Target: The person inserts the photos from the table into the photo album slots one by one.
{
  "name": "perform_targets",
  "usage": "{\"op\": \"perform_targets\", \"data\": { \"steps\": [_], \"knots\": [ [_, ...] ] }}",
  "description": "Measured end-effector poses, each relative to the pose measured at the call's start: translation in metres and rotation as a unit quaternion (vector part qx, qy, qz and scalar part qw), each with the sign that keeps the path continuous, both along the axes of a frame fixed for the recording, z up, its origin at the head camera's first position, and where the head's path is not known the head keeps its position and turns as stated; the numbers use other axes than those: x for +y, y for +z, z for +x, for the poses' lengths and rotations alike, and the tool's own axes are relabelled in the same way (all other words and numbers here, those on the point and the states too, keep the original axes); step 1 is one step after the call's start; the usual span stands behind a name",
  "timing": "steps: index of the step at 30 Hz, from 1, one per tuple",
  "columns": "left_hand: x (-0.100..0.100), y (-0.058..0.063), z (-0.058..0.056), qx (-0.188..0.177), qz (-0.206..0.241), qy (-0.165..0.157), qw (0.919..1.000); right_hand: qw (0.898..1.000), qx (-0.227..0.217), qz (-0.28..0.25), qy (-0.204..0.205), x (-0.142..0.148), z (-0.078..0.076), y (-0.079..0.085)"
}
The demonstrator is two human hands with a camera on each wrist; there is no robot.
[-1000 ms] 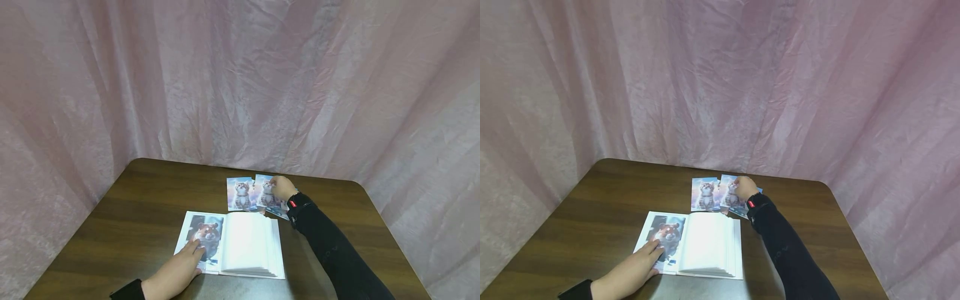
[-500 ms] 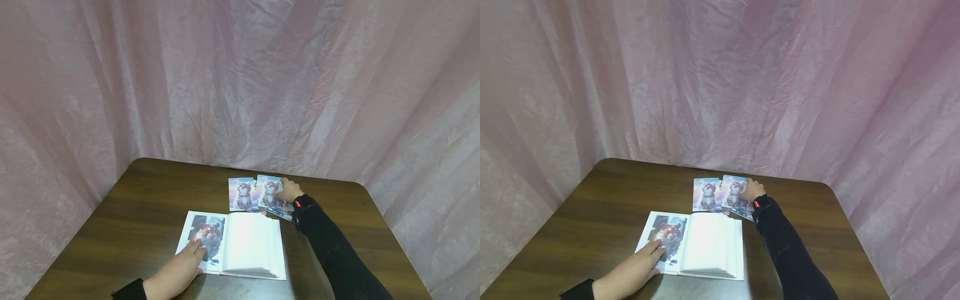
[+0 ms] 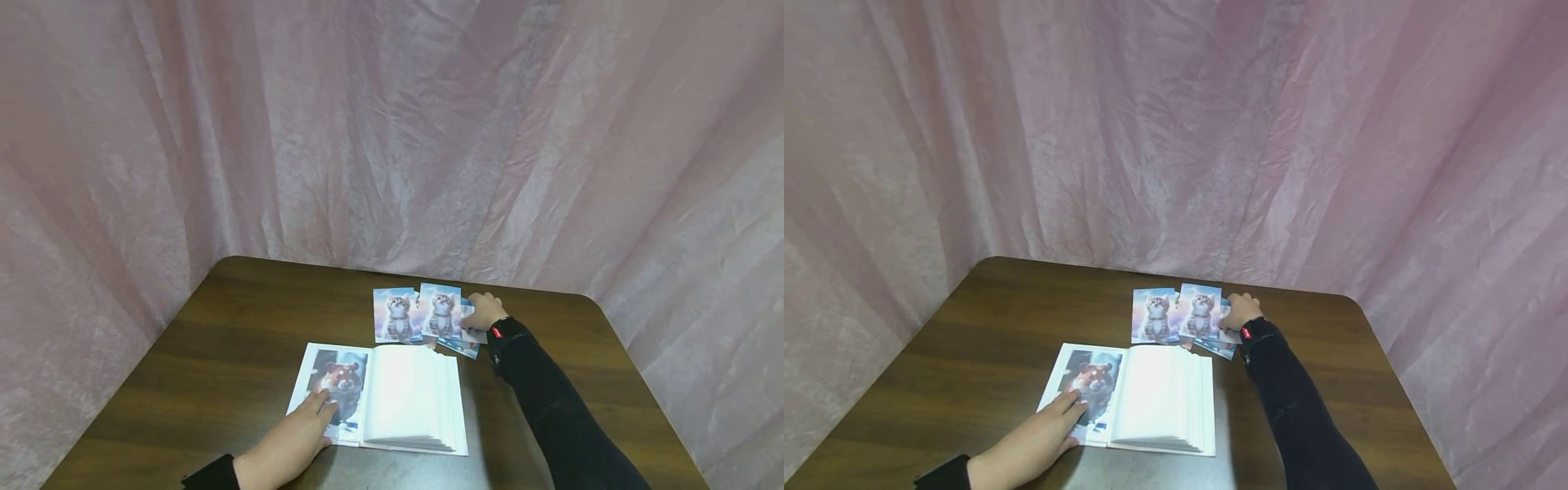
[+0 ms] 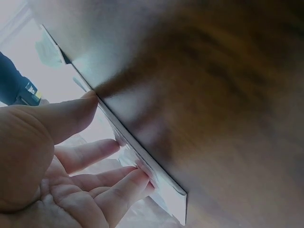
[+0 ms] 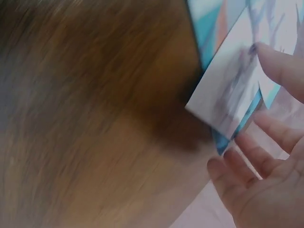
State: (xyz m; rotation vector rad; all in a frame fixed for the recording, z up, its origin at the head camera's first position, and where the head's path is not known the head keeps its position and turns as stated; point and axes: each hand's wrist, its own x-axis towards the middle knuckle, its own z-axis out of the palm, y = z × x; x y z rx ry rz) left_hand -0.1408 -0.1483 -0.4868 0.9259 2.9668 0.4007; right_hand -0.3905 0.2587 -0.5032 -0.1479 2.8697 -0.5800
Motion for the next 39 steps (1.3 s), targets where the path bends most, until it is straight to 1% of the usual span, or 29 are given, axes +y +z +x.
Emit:
{"op": "perform_targets", "data": {
  "steps": [3, 7, 10, 15, 18, 25, 28, 31, 35, 39],
  "knots": [
    [-0.001, 0.000, 0.000, 0.002, 0.000, 0.002, 1.0000, 1.000, -0.003, -0.008, -0.001, 0.003, 0.002, 0.002],
    [-0.001, 0.001, 0.001, -0.007, 0.004, 0.006, 0.9999, 1.000, -0.015, -0.013, -0.008, 0.004, 0.010, 0.009],
    [-0.001, 0.001, 0.002, -0.010, 0.008, 0.005, 0.9999, 1.000, -0.009, -0.011, -0.009, 0.006, 0.012, 0.011],
    [-0.002, 0.001, 0.002, -0.011, 0.009, 0.005, 0.9999, 1.000, -0.006, -0.014, -0.020, 0.008, 0.014, 0.009],
    [-0.002, 0.000, 0.001, -0.012, 0.010, 0.006, 0.9999, 1.000, -0.001, -0.015, -0.025, 0.006, 0.017, 0.011],
    [-0.001, -0.001, 0.003, -0.012, 0.008, 0.007, 0.9999, 0.998, 0.016, -0.016, -0.053, 0.002, 0.026, 0.013],
    [-0.001, 0.000, 0.005, -0.010, 0.008, 0.007, 0.9999, 0.997, 0.027, -0.031, -0.063, -0.001, 0.032, 0.014],
    [-0.001, 0.002, 0.008, -0.012, 0.008, 0.005, 0.9999, 0.996, 0.021, -0.062, -0.068, -0.002, 0.037, 0.015],
    [-0.002, 0.005, 0.008, -0.018, 0.004, 0.005, 0.9998, 0.992, 0.007, -0.103, -0.071, -0.004, 0.039, 0.013],
    [-0.003, 0.005, 0.008, -0.019, 0.003, 0.006, 0.9998, 0.987, 0.026, -0.137, -0.078, -0.004, 0.039, 0.011]
  ]
}}
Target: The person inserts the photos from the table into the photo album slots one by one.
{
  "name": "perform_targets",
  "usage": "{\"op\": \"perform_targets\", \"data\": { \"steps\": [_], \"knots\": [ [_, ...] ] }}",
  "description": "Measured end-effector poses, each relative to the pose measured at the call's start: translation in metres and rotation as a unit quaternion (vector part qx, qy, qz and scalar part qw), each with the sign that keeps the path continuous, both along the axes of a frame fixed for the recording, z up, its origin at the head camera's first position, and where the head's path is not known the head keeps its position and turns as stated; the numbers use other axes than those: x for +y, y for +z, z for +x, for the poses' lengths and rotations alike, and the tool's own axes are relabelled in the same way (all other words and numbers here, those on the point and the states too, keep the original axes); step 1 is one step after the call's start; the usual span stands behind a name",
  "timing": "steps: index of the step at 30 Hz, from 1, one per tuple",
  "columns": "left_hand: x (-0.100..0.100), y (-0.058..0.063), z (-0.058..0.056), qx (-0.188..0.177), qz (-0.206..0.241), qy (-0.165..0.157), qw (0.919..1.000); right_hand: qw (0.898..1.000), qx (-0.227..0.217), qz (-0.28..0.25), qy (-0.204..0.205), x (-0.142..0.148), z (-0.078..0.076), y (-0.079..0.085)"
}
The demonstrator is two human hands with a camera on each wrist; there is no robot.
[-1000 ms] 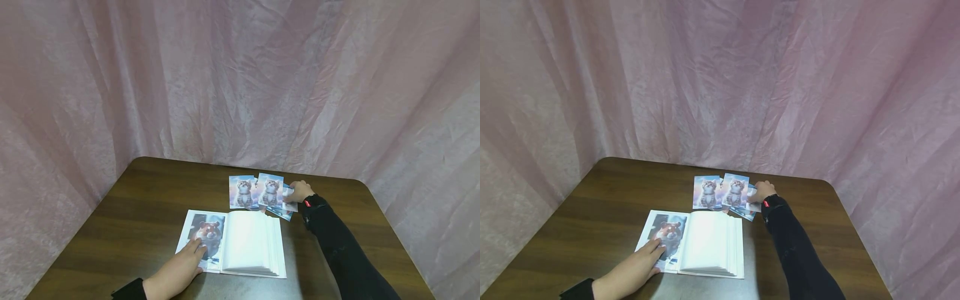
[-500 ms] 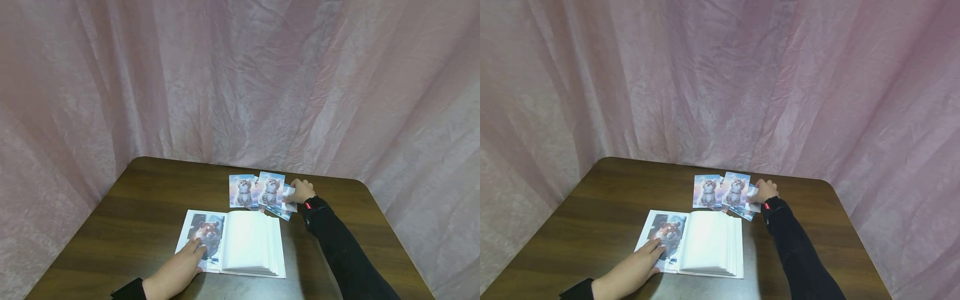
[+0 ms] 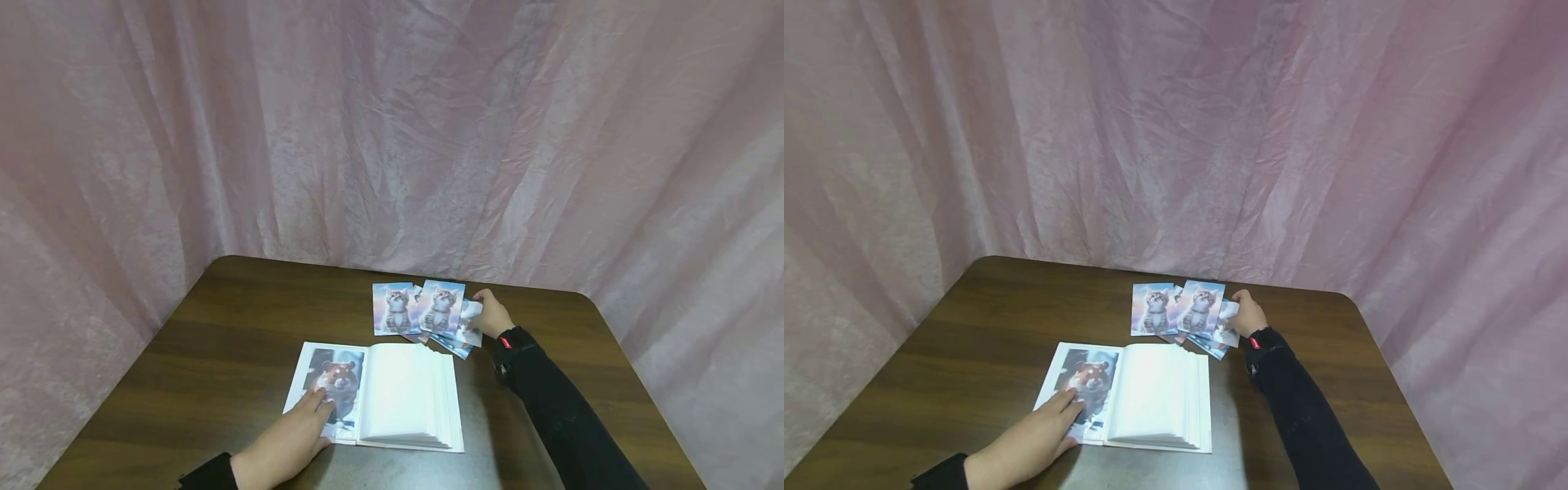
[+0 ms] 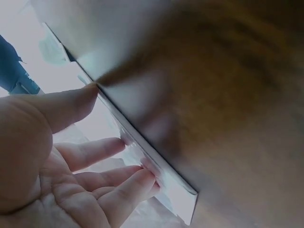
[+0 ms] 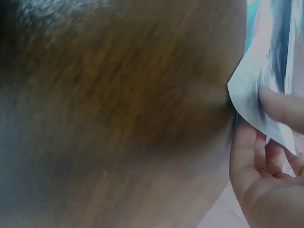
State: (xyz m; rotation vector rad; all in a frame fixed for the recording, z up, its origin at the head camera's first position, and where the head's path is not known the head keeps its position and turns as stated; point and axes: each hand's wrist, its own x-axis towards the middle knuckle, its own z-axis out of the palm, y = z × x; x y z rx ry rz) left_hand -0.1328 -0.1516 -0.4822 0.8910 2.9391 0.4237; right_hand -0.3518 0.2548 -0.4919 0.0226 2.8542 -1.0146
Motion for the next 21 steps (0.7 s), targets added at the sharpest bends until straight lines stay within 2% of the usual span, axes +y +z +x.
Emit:
{"op": "perform_targets", "data": {
  "steps": [6, 11, 15, 21],
  "knots": [
    [0.000, 0.014, 0.005, 0.001, 0.000, 0.004, 1.0000, 0.997, 0.014, -0.063, -0.032, 0.005, 0.002, 0.006],
    [0.008, 0.022, 0.009, 0.003, 0.002, 0.012, 0.9999, 0.995, 0.016, -0.086, -0.050, 0.012, 0.004, 0.011],
    [0.015, 0.027, 0.010, 0.002, -0.008, 0.007, 0.9999, 0.991, 0.015, -0.119, -0.064, 0.014, 0.008, 0.020],
    [0.026, 0.032, 0.010, -0.004, -0.019, -0.007, 0.9998, 0.985, 0.008, -0.158, -0.063, 0.017, 0.016, 0.036]
  ]
}}
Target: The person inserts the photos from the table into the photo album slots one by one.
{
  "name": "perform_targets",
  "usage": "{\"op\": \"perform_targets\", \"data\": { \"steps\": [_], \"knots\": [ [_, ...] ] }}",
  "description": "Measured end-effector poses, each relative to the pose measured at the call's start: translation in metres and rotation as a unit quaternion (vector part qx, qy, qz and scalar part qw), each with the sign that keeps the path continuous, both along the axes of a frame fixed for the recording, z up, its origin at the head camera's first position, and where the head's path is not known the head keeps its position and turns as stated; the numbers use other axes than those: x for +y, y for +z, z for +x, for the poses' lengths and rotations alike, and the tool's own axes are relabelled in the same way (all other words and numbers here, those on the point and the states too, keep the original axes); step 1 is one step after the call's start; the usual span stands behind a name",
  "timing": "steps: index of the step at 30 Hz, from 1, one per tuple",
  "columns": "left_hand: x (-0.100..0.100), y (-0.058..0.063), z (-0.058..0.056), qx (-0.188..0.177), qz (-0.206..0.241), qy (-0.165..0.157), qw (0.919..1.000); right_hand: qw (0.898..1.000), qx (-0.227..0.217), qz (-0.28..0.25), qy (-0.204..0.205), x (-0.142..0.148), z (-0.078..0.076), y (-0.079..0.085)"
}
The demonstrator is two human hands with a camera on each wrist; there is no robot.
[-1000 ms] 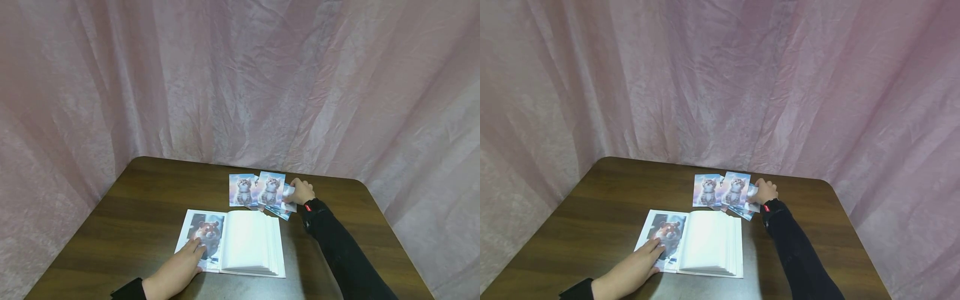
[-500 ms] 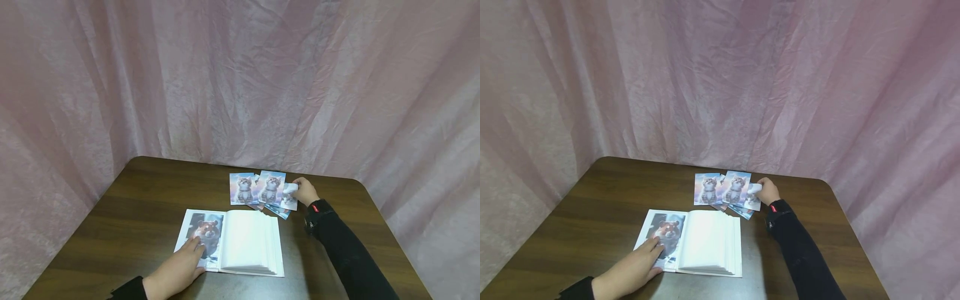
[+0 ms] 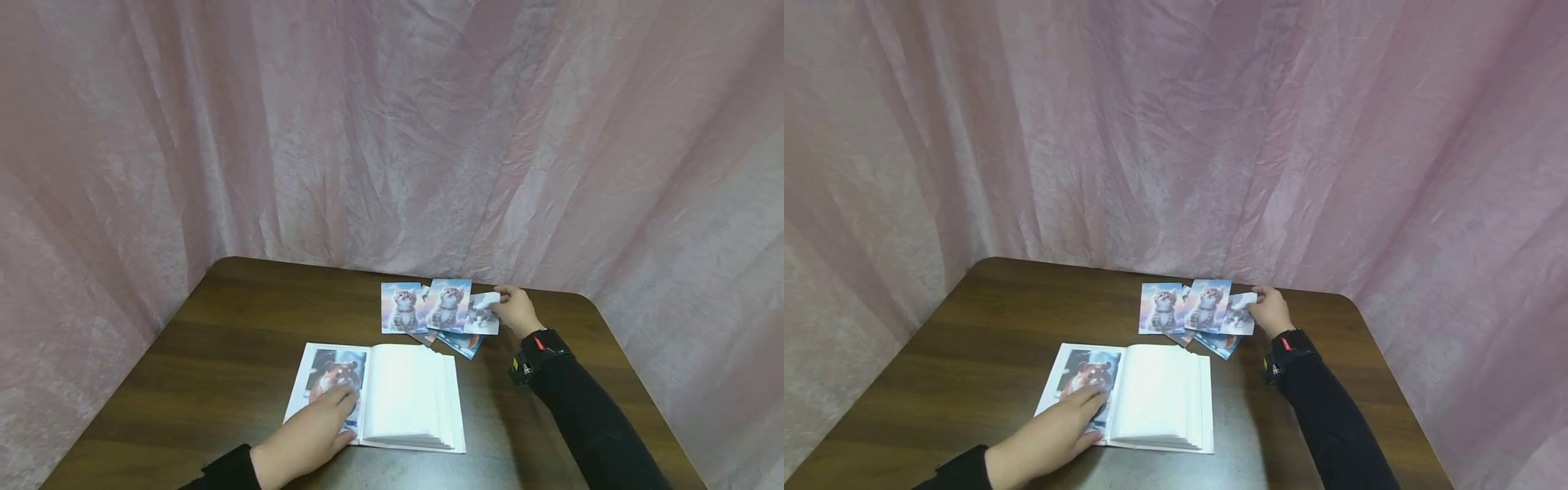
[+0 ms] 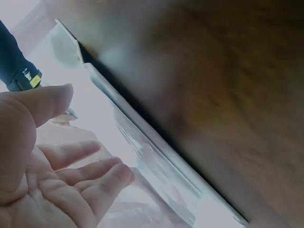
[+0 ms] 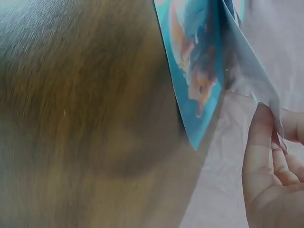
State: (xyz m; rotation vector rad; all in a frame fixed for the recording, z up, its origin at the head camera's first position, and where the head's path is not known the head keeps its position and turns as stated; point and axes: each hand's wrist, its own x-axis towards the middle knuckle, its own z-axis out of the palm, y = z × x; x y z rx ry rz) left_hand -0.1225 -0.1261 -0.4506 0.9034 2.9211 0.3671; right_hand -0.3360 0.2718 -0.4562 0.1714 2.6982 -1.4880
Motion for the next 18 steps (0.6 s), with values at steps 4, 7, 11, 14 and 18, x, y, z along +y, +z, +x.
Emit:
{"op": "perform_targets", "data": {
  "steps": [4, 7, 11, 14, 18],
  "knots": [
    [0.014, -0.002, -0.002, -0.013, -0.003, -0.001, 0.9999, 1.000, -0.002, 0.000, 0.010, 0.012, 0.000, 0.009],
    [0.025, -0.002, -0.004, -0.021, -0.002, -0.007, 0.9997, 1.000, 0.005, 0.010, 0.018, 0.021, -0.002, 0.015],
    [0.040, -0.001, -0.006, -0.026, 0.005, -0.015, 0.9995, 0.999, 0.023, 0.036, 0.026, 0.035, -0.004, 0.020],
    [0.049, 0.000, -0.007, -0.029, 0.009, -0.012, 0.9995, 0.997, 0.039, 0.060, 0.035, 0.042, -0.007, 0.025],
    [0.061, -0.001, -0.007, -0.027, 0.011, -0.011, 0.9995, 0.994, 0.054, 0.085, 0.051, 0.049, -0.009, 0.034]
  ]
}}
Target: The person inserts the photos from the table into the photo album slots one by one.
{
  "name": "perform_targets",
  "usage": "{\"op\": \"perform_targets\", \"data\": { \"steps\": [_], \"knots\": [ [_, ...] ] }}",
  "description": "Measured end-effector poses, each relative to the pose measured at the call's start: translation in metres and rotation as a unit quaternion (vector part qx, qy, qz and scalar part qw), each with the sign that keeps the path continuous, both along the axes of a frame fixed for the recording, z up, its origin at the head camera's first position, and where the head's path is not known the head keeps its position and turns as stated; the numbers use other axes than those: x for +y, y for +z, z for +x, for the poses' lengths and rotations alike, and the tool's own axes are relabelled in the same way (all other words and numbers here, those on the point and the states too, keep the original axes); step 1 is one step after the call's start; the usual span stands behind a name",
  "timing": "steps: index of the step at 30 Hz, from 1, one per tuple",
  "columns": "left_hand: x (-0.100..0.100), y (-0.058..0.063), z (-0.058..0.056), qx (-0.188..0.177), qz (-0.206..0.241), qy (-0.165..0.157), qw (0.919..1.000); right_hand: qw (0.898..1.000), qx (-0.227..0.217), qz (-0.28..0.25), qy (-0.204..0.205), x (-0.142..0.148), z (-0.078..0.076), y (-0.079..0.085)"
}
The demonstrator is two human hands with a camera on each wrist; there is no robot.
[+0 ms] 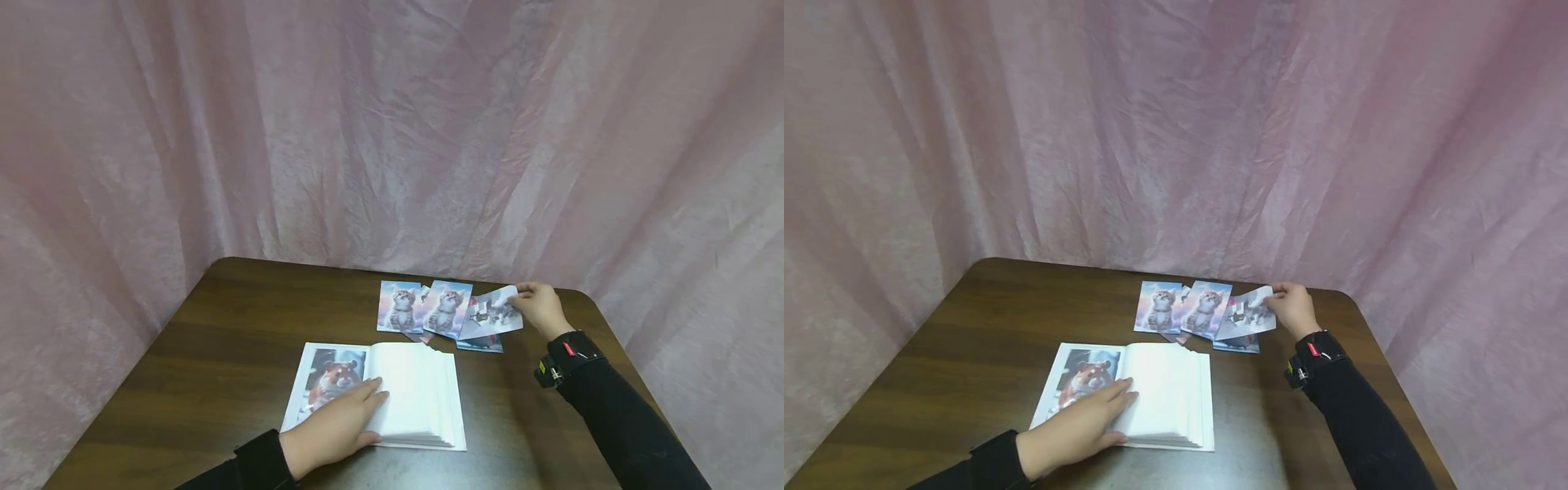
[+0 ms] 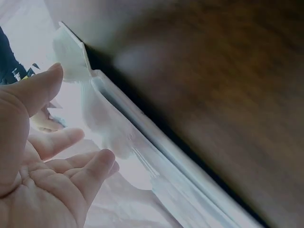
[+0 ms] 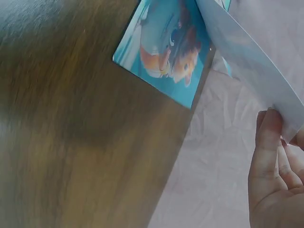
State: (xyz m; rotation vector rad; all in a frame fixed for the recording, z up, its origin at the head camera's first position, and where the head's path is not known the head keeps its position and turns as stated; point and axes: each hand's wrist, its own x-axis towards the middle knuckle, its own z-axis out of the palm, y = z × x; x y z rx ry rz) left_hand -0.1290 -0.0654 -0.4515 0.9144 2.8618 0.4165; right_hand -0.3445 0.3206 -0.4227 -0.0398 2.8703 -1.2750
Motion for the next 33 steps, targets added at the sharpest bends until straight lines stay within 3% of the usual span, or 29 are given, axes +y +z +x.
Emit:
{"op": "perform_targets", "data": {
  "steps": [10, 18, 25, 33],
  "knots": [
    [0.011, -0.004, 0.002, 0.006, -0.013, -0.008, 0.9999, 0.998, 0.035, 0.045, 0.034, 0.014, 0.005, 0.025],
    [0.012, -0.008, 0.002, 0.023, -0.020, -0.018, 0.9994, 0.997, 0.048, 0.043, 0.041, 0.019, 0.005, 0.050],
    [0.010, -0.008, 0.002, 0.032, -0.026, -0.023, 0.9989, 0.998, 0.047, 0.013, 0.045, 0.007, -0.001, 0.049],
    [0.009, -0.011, 0.000, 0.050, -0.032, -0.026, 0.9979, 0.996, 0.035, -0.035, 0.074, -0.030, -0.011, 0.042]
  ]
}}
